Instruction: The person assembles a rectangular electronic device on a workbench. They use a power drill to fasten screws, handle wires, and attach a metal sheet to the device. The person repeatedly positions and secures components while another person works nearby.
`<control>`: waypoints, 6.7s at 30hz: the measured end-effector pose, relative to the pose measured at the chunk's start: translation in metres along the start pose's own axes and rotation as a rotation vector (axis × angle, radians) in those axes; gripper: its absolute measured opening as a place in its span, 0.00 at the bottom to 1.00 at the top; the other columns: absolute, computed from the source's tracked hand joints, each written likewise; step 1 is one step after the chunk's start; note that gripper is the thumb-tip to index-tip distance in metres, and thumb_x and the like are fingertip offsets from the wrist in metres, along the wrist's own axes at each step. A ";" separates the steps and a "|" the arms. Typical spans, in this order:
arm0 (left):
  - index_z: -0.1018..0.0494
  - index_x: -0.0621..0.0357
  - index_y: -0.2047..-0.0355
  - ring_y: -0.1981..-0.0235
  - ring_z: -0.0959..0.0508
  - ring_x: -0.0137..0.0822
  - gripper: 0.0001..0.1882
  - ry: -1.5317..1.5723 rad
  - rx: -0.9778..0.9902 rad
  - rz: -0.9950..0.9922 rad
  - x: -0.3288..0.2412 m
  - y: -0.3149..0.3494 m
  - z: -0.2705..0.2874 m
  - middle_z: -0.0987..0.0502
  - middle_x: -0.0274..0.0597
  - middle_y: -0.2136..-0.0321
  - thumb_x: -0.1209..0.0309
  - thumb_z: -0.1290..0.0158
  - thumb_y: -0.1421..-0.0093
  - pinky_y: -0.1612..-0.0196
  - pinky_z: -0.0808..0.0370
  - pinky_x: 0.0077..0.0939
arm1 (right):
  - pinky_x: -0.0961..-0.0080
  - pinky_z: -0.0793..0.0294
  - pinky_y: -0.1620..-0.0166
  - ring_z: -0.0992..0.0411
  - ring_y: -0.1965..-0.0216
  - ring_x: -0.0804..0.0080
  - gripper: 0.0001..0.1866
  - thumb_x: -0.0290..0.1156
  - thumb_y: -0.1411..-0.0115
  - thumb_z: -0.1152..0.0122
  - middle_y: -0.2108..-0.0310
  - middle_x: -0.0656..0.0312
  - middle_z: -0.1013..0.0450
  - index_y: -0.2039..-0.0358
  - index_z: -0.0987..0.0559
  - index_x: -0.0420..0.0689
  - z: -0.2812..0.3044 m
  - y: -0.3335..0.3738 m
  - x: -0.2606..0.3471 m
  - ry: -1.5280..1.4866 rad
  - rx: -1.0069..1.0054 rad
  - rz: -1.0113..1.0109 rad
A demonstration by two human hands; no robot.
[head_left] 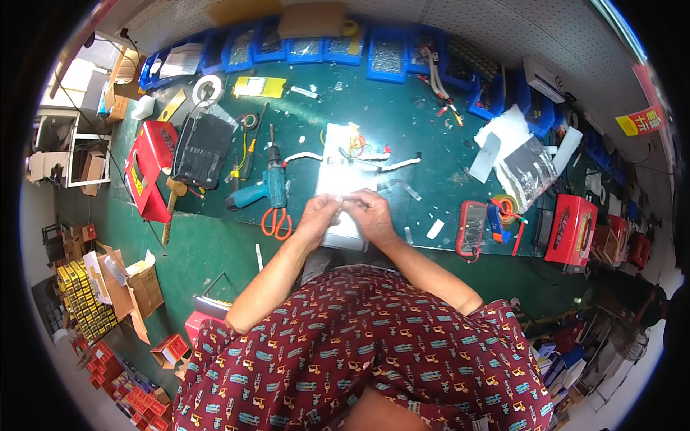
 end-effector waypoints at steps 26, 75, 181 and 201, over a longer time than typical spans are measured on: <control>0.20 0.62 0.64 0.76 0.28 0.21 0.11 -0.348 0.222 0.226 0.034 0.015 -0.042 0.22 0.30 0.74 0.68 0.47 0.29 0.72 0.30 0.16 | 0.80 0.29 0.65 0.30 0.70 0.83 0.08 0.25 0.38 0.33 0.69 0.67 0.26 0.59 0.15 0.38 0.054 0.076 -0.027 0.030 0.062 -0.230; 0.22 0.65 0.51 0.62 0.20 0.25 0.13 -0.211 0.003 0.167 0.028 0.042 0.044 0.18 0.37 0.63 0.70 0.46 0.30 0.59 0.23 0.19 | 0.75 0.22 0.77 0.26 0.79 0.74 0.04 0.22 0.40 0.41 0.74 0.61 0.25 0.64 0.25 0.41 0.127 -0.205 -0.062 -0.490 -0.397 -0.394; 0.21 0.65 0.69 0.77 0.24 0.26 0.08 -0.615 -0.513 -0.423 -0.029 -0.086 0.023 0.19 0.39 0.77 0.71 0.38 0.39 0.70 0.25 0.28 | 0.57 0.36 0.54 0.32 0.53 0.60 0.03 0.29 0.46 0.32 0.61 0.64 0.28 0.71 0.17 0.45 -0.008 -0.102 -0.011 0.864 0.040 0.493; 0.25 0.60 0.68 0.66 0.20 0.57 0.09 -1.049 -0.593 -0.579 -0.044 -0.068 0.000 0.21 0.53 0.69 0.67 0.40 0.37 0.62 0.24 0.50 | 0.57 0.37 0.55 0.32 0.54 0.60 0.06 0.32 0.42 0.37 0.62 0.65 0.28 0.72 0.18 0.46 -0.006 -0.104 -0.020 0.863 0.033 0.498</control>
Point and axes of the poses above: each hand's wrist, its own y-axis away from the middle knuckle, its own z-axis out of the back of the hand, x = y × z, the point moved 3 cm from there along -y, towards the middle knuckle
